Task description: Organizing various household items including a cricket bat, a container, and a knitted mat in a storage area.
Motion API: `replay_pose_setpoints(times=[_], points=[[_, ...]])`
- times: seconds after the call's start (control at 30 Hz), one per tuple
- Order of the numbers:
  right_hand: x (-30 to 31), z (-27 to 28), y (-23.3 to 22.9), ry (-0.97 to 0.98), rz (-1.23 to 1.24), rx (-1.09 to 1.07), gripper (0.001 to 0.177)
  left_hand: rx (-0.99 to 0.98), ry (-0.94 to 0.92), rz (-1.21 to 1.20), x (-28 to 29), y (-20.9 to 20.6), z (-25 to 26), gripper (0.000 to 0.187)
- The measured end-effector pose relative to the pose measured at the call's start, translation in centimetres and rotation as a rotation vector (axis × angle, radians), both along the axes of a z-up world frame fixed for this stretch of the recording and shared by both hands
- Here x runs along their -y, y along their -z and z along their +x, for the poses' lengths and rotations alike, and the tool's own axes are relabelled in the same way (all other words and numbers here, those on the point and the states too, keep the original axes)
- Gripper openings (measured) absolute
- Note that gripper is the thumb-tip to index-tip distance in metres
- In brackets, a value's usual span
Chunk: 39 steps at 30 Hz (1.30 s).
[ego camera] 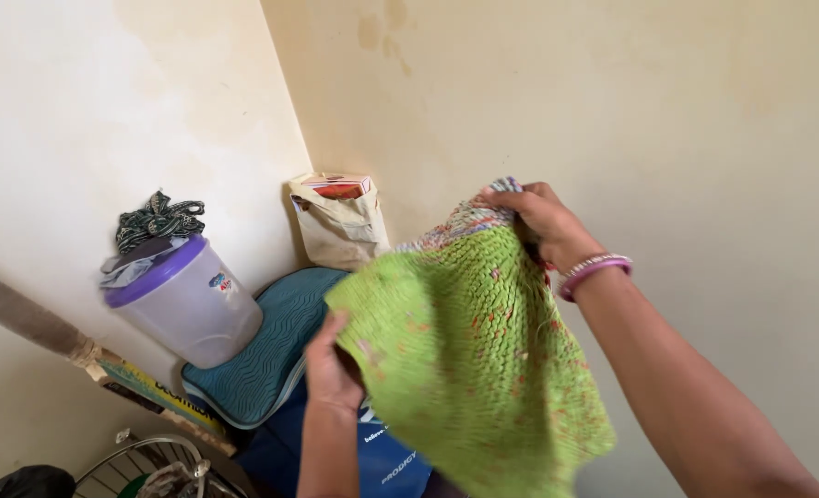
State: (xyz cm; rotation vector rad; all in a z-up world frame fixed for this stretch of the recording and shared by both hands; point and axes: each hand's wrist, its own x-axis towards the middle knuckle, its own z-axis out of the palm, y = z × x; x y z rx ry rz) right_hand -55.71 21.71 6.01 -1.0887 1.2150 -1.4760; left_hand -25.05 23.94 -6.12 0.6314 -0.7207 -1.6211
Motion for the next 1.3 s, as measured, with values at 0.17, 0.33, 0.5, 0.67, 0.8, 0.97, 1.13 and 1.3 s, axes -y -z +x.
replay_pose_setpoints(times=[0.17, 0.33, 0.5, 0.67, 0.8, 0.97, 1.13, 1.3], points=[[-1.4, 0.0, -0.1, 0.019, 0.047, 0.129, 0.033, -0.227, 0.077, -0.066, 0.1, 0.3, 1.0, 0.061], [-0.3, -0.3, 0.3, -0.040, -0.029, -0.102, 0.035, -0.146, 0.166, 0.038, 0.7, 0.3, -1.3, 0.056], [2.7, -4.3, 5.5, 0.107, 0.033, -0.260, 0.044, -0.143, 0.086, 0.068, 1.5, -3.4, -4.9, 0.047], [2.5, -5.2, 13.0, 0.373, 0.229, -0.590, 0.066, -0.186, -0.056, 0.055, 2.0, -6.0, -9.7, 0.034], [1.2, -3.6, 17.1, 0.235, 0.363, -0.425, 0.066, -0.156, -0.075, 0.050, 0.9, -6.2, -10.9, 0.033], [-1.9, 0.5, 18.9, 0.115, 0.499, -0.609, 0.064, 0.115, -0.058, 0.118, -1.7, -9.2, -8.9, 0.034], [-2.6, 3.7, 21.2, 0.258, 0.479, -0.468, 0.073, 0.162, -0.085, 0.071, -2.4, -10.2, -6.8, 0.035], [-3.3, 7.3, 18.8, 0.110, 0.406, -0.085, 0.073, 0.174, -0.182, 0.098, -3.7, -11.1, -5.6, 0.035]])
